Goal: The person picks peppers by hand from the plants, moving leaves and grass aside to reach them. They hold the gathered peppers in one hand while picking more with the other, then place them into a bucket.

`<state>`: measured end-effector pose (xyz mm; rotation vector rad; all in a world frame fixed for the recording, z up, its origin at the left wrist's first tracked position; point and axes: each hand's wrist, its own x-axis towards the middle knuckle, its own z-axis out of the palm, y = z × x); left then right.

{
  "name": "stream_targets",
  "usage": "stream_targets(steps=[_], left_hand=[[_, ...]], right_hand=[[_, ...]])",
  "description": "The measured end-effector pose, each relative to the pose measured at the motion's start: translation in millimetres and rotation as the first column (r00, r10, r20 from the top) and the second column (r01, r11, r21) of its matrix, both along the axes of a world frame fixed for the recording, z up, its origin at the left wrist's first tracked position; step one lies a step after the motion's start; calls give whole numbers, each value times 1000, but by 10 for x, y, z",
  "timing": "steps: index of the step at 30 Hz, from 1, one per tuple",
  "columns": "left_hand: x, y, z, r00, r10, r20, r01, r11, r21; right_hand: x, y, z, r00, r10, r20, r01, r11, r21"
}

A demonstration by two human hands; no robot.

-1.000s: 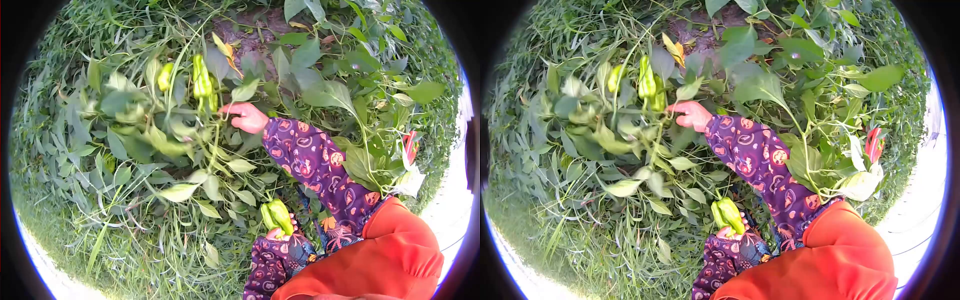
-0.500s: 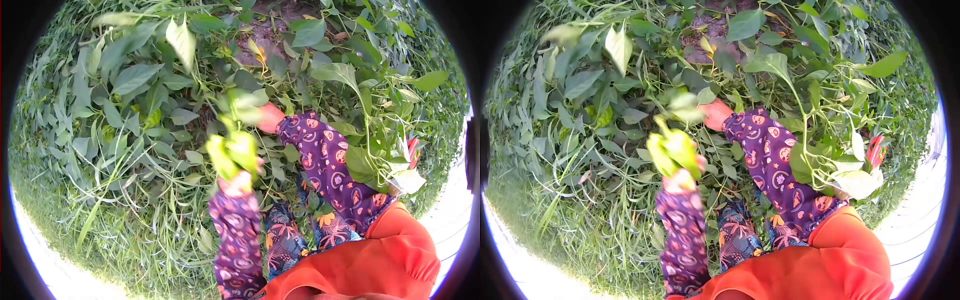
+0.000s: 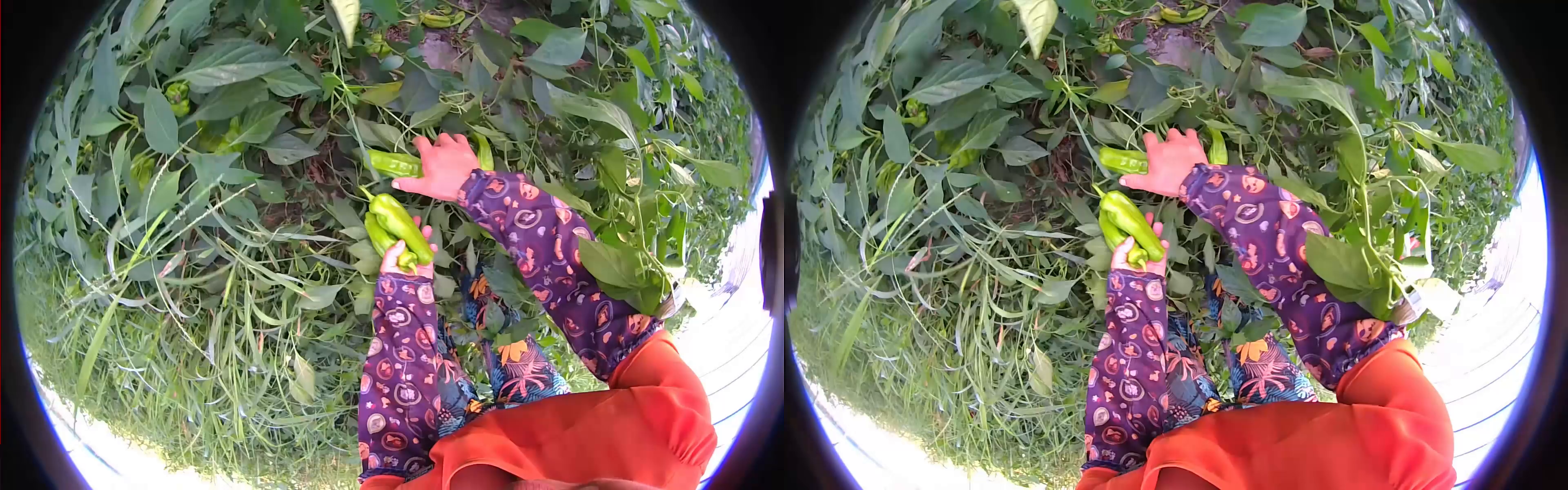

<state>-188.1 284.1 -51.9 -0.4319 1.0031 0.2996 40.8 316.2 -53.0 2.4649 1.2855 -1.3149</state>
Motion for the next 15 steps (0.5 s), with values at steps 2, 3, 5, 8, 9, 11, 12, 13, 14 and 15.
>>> stream_targets(steps=[2,3,5,8,9,11,12,13,14,15], left_hand=[[26,-172,-23,998,61,5,-61,997,-45],[64,-172,-2,997,79,-20,-79,996,-48],[106,-166,26,993,100,-67,-106,991,-85],[79,-182,16,984,115,-138,-136,979,-152],[83,-189,22,976,129,-173,-163,966,-198],[90,-208,57,973,140,-182,-177,963,-202],[95,-205,79,966,130,-226,-176,963,-202],[97,-187,96,956,118,-269,-175,964,-200],[54,-211,75,951,188,-245,-242,946,-216],[19,-233,37,951,190,-242,-243,946,-213]], right_hand=[[-49,157,-52,994,109,19,-107,989,-99],[-78,299,-69,977,209,35,-198,960,-197],[-246,531,-109,914,405,-16,-390,868,-307],[-621,515,-374,844,482,234,-486,873,-44],[-663,498,-437,858,468,213,-495,864,93],[-726,462,-549,888,457,51,-460,880,117],[-755,445,-604,927,373,-21,-372,927,58],[-753,448,-673,926,376,-23,-374,926,57],[-720,475,-726,955,279,-99,-288,954,-86],[-722,500,-776,972,170,-162,-205,950,-235]])
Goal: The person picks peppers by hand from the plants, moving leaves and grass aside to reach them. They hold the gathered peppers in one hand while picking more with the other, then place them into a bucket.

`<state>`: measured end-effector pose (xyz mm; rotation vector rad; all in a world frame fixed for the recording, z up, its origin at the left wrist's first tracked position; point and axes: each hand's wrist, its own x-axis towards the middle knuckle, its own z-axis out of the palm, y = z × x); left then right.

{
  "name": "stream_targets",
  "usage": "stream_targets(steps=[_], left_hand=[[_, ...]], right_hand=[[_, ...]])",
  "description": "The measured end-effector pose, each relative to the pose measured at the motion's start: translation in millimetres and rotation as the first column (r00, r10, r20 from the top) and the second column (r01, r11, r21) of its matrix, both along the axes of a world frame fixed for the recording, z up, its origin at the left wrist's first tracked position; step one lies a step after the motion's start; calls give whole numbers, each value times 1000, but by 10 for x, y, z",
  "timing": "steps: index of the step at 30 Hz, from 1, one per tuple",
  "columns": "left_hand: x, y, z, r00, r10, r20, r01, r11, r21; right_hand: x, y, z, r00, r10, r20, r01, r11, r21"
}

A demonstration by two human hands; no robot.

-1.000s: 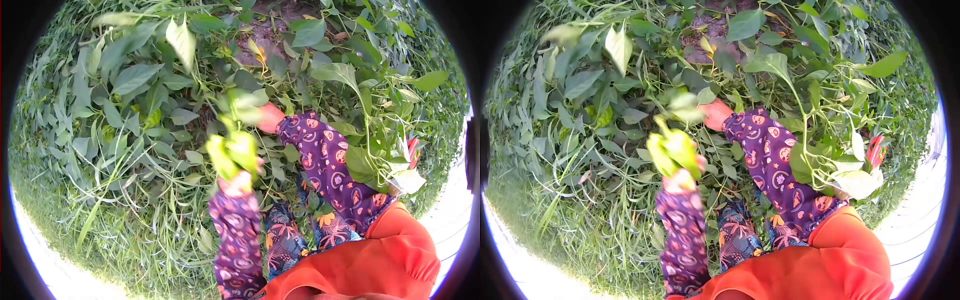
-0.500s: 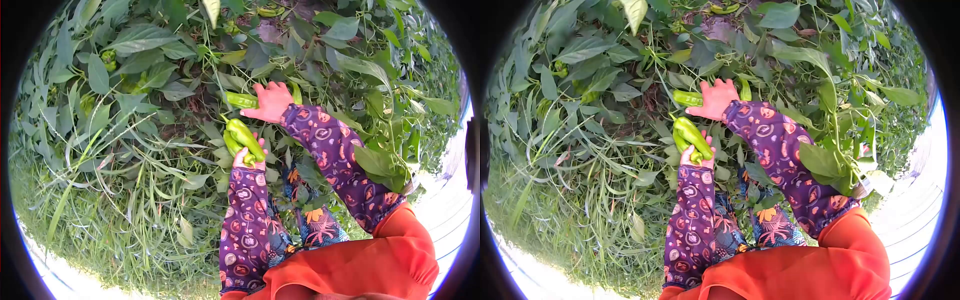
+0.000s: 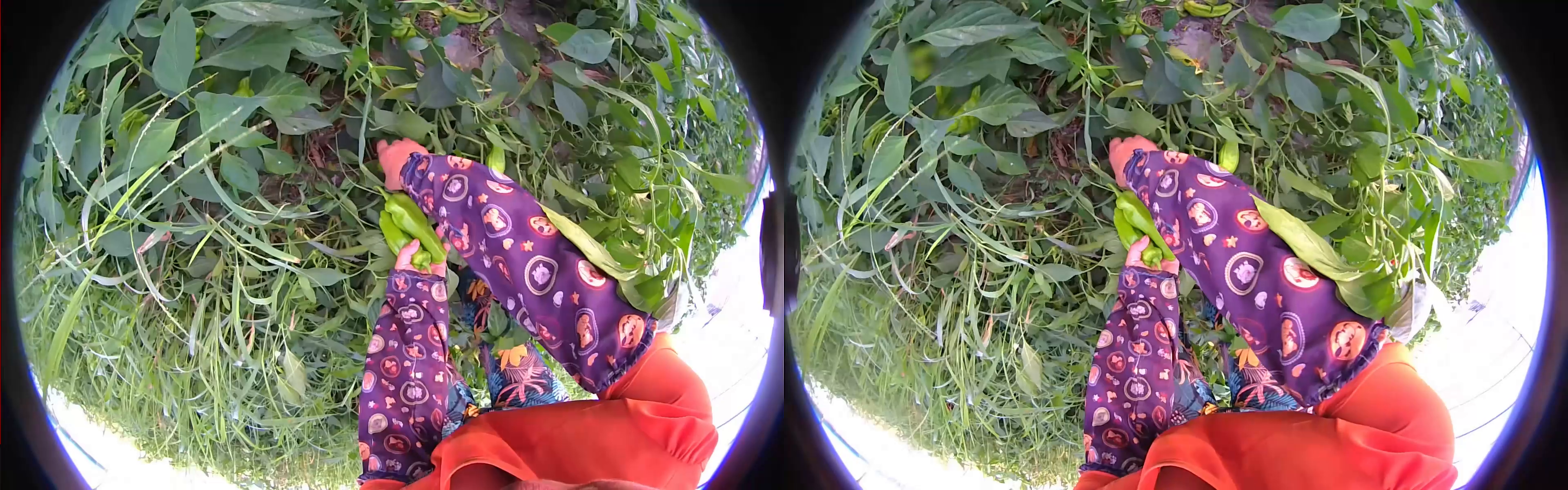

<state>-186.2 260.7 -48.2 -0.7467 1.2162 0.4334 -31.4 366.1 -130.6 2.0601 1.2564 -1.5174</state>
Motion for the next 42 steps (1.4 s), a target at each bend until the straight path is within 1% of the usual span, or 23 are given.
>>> stream_targets(steps=[1,2,5,8,10,12,14,17,18,20,22,24,26,27,30,31,32,34,36,37,38,40,42], left_hand=[[-37,-39,-19,1000,-21,-6,21,1000,-8],[-36,-38,1,999,-44,-12,44,999,-16],[-45,-22,24,1000,-7,23,7,1000,-6],[-56,-61,-6,997,30,74,-34,998,54],[-85,-20,15,989,-29,146,6,988,152],[-104,63,40,983,-19,182,-14,984,176],[-104,167,93,982,-16,189,-30,970,241],[-97,367,240,991,23,134,-58,962,266],[-105,441,257,986,51,159,-96,952,289],[-108,535,324,986,67,151,-116,931,347],[-113,675,342,985,43,169,-117,879,462],[-59,803,331,973,-15,231,-125,808,576],[59,982,282,929,-165,332,-155,641,752],[107,923,235,904,-296,308,-89,575,813],[271,946,288,900,-362,243,4,564,826],[255,975,266,831,-466,302,19,568,823],[227,981,229,785,-577,226,128,507,852],[503,1135,466,788,-614,31,462,624,630],[408,1147,467,840,-482,249,297,792,533],[377,1053,591,820,-561,115,361,662,656],[364,1019,588,883,-424,201,303,843,445],[288,726,694,959,-272,83,224,903,367],[100,605,747,943,-318,100,245,864,441]], right_hand=[[-20,-5,-31,997,-57,56,59,998,-35],[-15,4,7,994,-17,110,27,996,-88],[129,71,25,999,-3,41,15,958,-286],[271,41,6,995,-10,-102,-23,947,-319],[308,76,3,996,5,-91,-32,954,-299],[319,161,16,970,150,-191,-222,869,-442],[370,83,-15,970,131,-206,-207,889,-408],[543,-70,90,910,-207,-359,149,972,-183],[612,-113,137,910,-207,-360,150,972,-181],[759,-196,322,601,-492,-629,536,832,-139],[827,-202,574,261,-657,-707,714,625,-316],[842,-335,702,140,-670,-729,792,517,-323],[765,-509,916,333,-504,-797,843,538,12],[738,-750,961,390,-497,-775,838,541,74],[605,-831,1152,638,-338,-692,713,597,367],[570,-808,1253,739,-265,-619,625,614,482],[480,-852,1252,754,-261,-603,620,586,522],[482,-850,1302,786,-280,-551,602,549,580],[459,-789,1403,840,-263,-475,539,512,669],[418,-792,1398,821,-259,-509,567,469,677],[321,-912,1460,774,-315,-549,626,507,592],[144,-1060,1646,740,-383,-553,672,452,587],[31,-1260,1750,795,-379,-474,606,544,580]])
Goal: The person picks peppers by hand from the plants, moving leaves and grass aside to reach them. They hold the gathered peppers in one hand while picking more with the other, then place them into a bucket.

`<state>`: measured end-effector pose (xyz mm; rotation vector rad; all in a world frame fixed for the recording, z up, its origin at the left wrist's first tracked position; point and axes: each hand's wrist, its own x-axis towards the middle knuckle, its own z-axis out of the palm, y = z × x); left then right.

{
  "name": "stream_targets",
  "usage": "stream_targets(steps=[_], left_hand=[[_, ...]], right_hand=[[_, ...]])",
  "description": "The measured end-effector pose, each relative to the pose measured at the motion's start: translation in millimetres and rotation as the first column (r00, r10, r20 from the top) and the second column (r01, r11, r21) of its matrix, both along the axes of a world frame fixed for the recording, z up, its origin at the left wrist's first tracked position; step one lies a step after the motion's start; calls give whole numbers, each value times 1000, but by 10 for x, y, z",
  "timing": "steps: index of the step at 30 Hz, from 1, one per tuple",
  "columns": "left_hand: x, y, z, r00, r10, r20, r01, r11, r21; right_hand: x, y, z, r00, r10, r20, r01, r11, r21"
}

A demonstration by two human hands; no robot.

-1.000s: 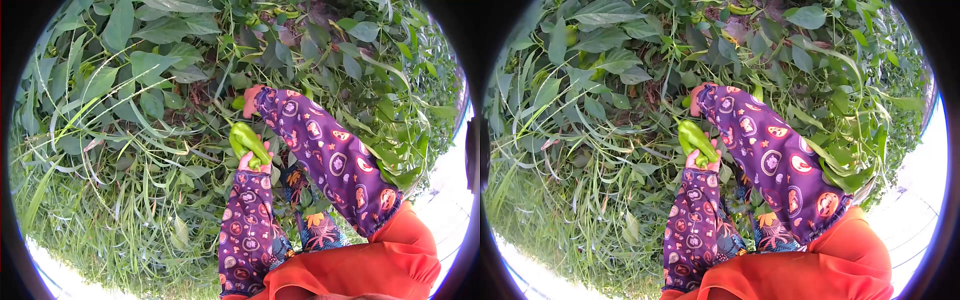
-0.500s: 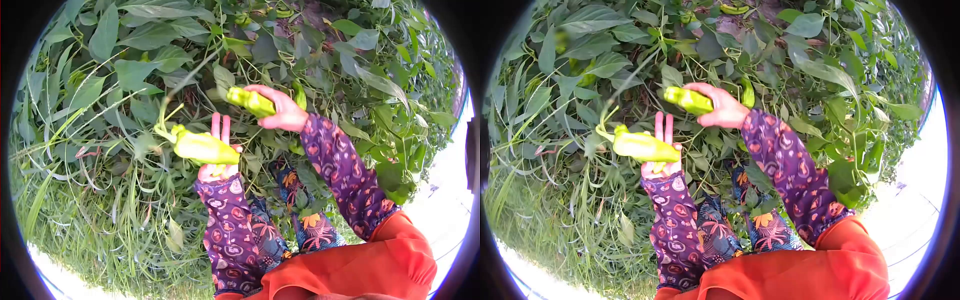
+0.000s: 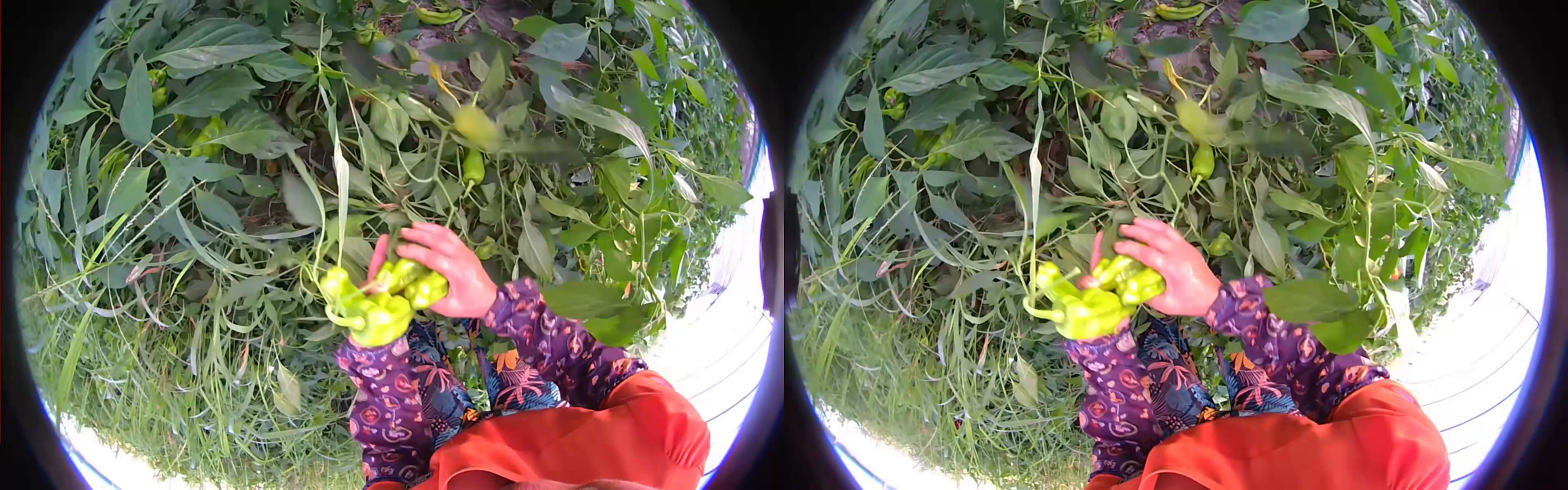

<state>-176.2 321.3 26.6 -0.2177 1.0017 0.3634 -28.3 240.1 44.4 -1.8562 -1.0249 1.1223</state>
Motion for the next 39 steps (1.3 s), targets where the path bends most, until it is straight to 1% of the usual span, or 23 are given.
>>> stream_targets(steps=[3,5,6,8,10,12,14,16,18,19,20,21,24,25,27,28,29,30,32,34,35,37,39], left_hand=[[-303,-209,90,987,-123,100,102,976,191],[-372,-267,189,966,-205,155,149,938,314],[-381,-243,266,972,-224,73,193,935,298],[-302,-170,330,961,-270,-62,272,876,399],[-166,-33,359,954,-301,1,271,861,430],[-247,-15,169,922,-386,-22,336,773,539],[-344,63,154,891,-453,-1,402,789,466],[-357,67,150,856,-516,29,468,797,381],[-218,63,67,823,-567,-18,457,644,613],[-100,21,36,875,-482,54,372,739,562],[15,102,63,866,-499,18,421,750,511],[19,119,-26,860,-510,24,427,744,514],[171,232,-149,838,-530,126,391,746,539],[162,174,-164,884,-462,65,353,753,555],[185,301,-265,838,-543,52,408,687,601],[198,337,-271,833,-551,55,422,695,582],[203,341,-307,817,-575,-54,479,622,619],[241,375,-300,710,-614,-344,687,496,532],[159,317,-381,738,-527,-421,668,482,567],[84,300,-379,760,-430,-487,646,587,488],[4,283,-432,770,-395,-501,600,714,361],[-231,132,-692,809,-224,-544,439,845,305],[-242,71,-764,840,-160,-519,349,890,291]], right_hand=[[-102,-171,61,1000,15,-10,-15,998,-62],[-122,-210,36,984,-42,-174,3,976,-218],[-75,-170,23,972,-73,-225,-4,947,-321],[-56,-184,-130,990,46,-135,-80,962,-262],[-12,-103,-165,992,49,-112,-76,964,-255],[112,-6,-195,921,123,-370,-257,905,-339],[199,-20,-317,902,196,-385,-317,905,-283],[290,-1,-413,743,178,-645,-434,862,-262],[395,111,-484,580,31,-814,-567,733,-376],[366,78,-533,466,-178,-867,-425,814,-395],[338,46,-584,302,-355,-885,-273,857,-437],[418,113,-540,174,-387,-906,-254,871,-421],[490,224,-546,310,-209,-927,-381,866,-323],[475,236,-558,312,-211,-926,-384,864,-326],[426,307,-538,664,-19,-747,-460,777,-429],[376,328,-494,867,125,-483,-407,735,-541],[299,314,-503,877,60,-476,-348,762,-546],[196,279,-528,880,-11,-476,-288,784,-550],[104,133,-595,810,-72,-582,-280,825,-491],[-21,-44,-608,698,-188,-692,-77,940,-333],[8,-92,-585,754,-118,-647,-109,948,-299],[12,-161,-616,832,-34,-553,-150,947,-284],[15,-138,-614,915,110,-389,-234,928,-289]])
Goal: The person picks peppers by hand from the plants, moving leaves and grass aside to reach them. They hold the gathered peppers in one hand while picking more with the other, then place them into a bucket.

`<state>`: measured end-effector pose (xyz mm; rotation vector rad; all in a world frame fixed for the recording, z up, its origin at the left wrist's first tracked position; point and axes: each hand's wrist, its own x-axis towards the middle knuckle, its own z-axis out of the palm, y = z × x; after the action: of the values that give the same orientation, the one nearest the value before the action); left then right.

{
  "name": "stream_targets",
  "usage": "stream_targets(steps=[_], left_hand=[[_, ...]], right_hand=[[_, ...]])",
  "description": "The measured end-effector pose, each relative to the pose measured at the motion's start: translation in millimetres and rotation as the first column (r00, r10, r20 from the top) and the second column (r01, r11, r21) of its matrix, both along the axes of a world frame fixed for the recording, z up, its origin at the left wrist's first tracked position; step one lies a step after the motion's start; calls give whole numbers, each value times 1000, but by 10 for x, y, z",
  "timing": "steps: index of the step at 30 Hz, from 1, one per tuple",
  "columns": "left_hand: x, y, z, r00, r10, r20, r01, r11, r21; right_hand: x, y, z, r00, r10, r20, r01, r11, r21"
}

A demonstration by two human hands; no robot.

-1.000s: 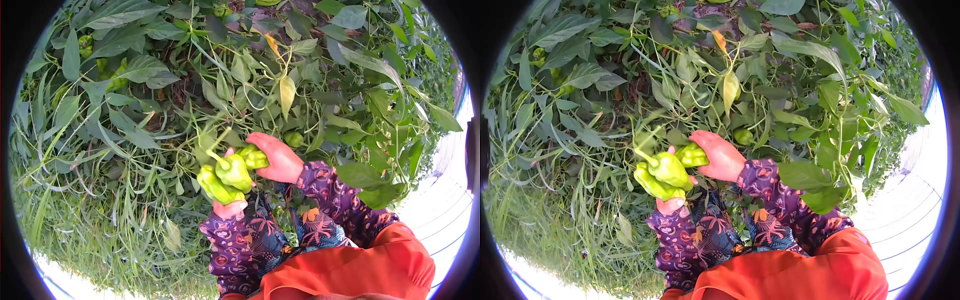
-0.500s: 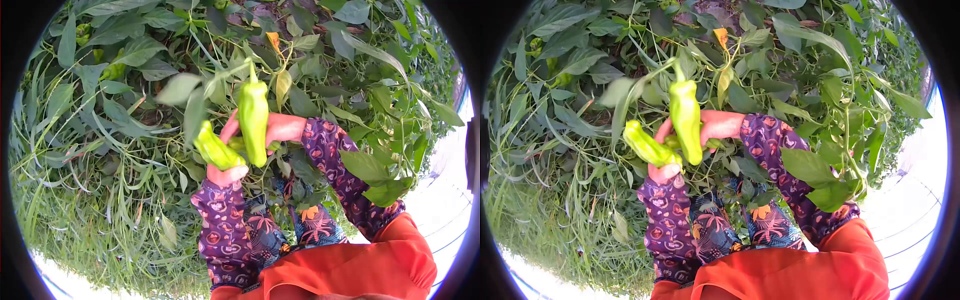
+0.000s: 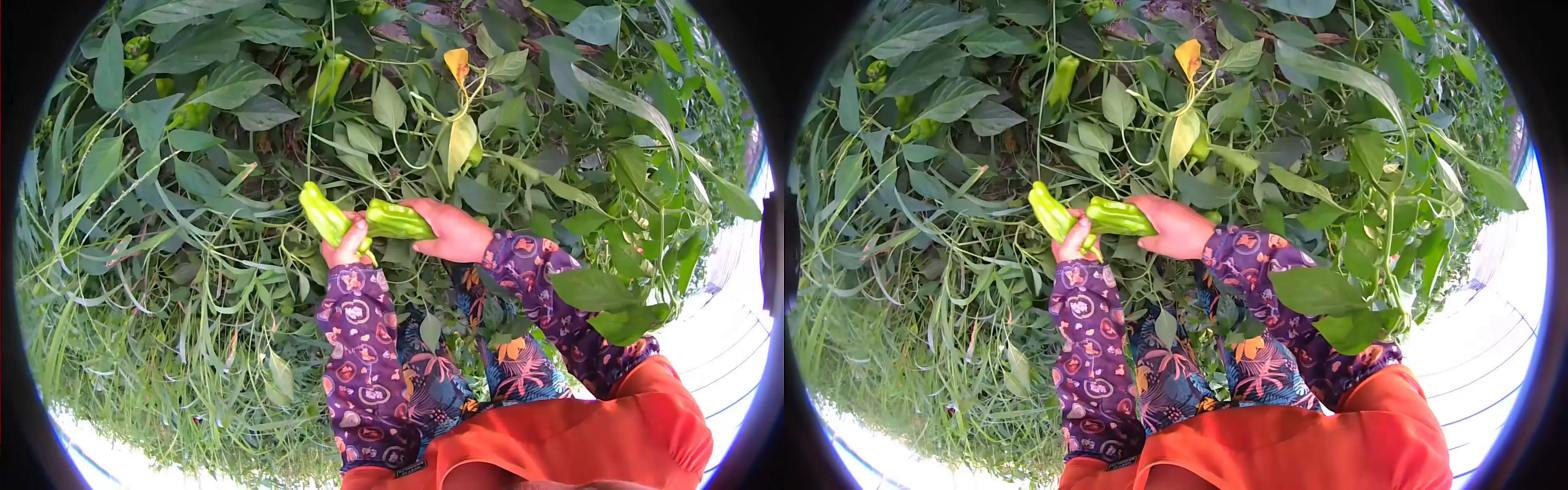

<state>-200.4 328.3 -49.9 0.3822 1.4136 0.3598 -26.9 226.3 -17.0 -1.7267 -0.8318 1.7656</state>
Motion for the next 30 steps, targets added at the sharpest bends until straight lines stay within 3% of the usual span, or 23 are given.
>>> stream_targets(steps=[1,3,4,5,7,8,9,11,14,16,17,19,21,23,24,25,27,29,30], left_hand=[[-37,-42,11,999,-28,-29,27,999,-36],[18,-85,82,984,101,147,-115,990,87],[8,-79,152,980,121,156,-136,986,94],[25,-37,221,972,123,201,-137,989,57],[-97,-82,213,989,76,127,-84,995,56],[-276,-39,223,983,-180,25,181,983,-23],[-275,-8,302,971,-231,-55,228,972,-56],[-285,149,553,893,-426,-142,443,888,123],[24,424,983,731,-673,-109,624,597,504],[337,585,1019,383,-856,-347,777,96,622],[441,582,985,224,-882,-415,795,-81,601],[510,453,784,84,-903,-422,850,-157,504],[500,434,612,-84,-859,-505,860,-319,399],[457,472,464,-112,-923,-369,943,-215,252],[439,490,420,-20,-977,-213,948,-86,307],[412,467,414,-19,-976,-216,949,-86,304],[341,401,411,119,-992,-38,979,111,169],[134,265,226,161,-985,-55,976,151,154],[60,212,169,384,-894,230,915,402,34]], right_hand=[[-3,-9,-65,1000,3,-2,-3,1000,-4],[8,21,-169,963,-218,-157,200,972,-126],[37,8,-185,850,-464,-251,409,880,-243],[77,-16,-288,698,-632,-336,495,765,-411],[175,-20,-335,813,-537,-225,442,821,-361],[128,-111,-477,823,-538,-181,471,825,-311],[111,-105,-467,821,-541,-186,473,825,-310],[107,-117,-425,946,-323,-15,320,942,-106],[11,-127,-338,983,-131,128,121,989,85],[1,-50,-288,987,-27,158,4,989,148],[-23,-32,-279,987,-16,158,-14,983,182],[-3,66,-189,993,40,109,-50,995,89],[19,112,-106,984,21,178,-43,991,123],[25,73,-130,990,-5,141,-15,990,143],[38,67,-132,992,1,125,-16,992,125],[45,63,-135,992,2,123,-18,992,128],[49,41,-126,973,55,222,-107,968,228],[78,-8,-134,969,123,216,-176,952,249],[117,-11,-119,910,222,350,-310,925,220]])
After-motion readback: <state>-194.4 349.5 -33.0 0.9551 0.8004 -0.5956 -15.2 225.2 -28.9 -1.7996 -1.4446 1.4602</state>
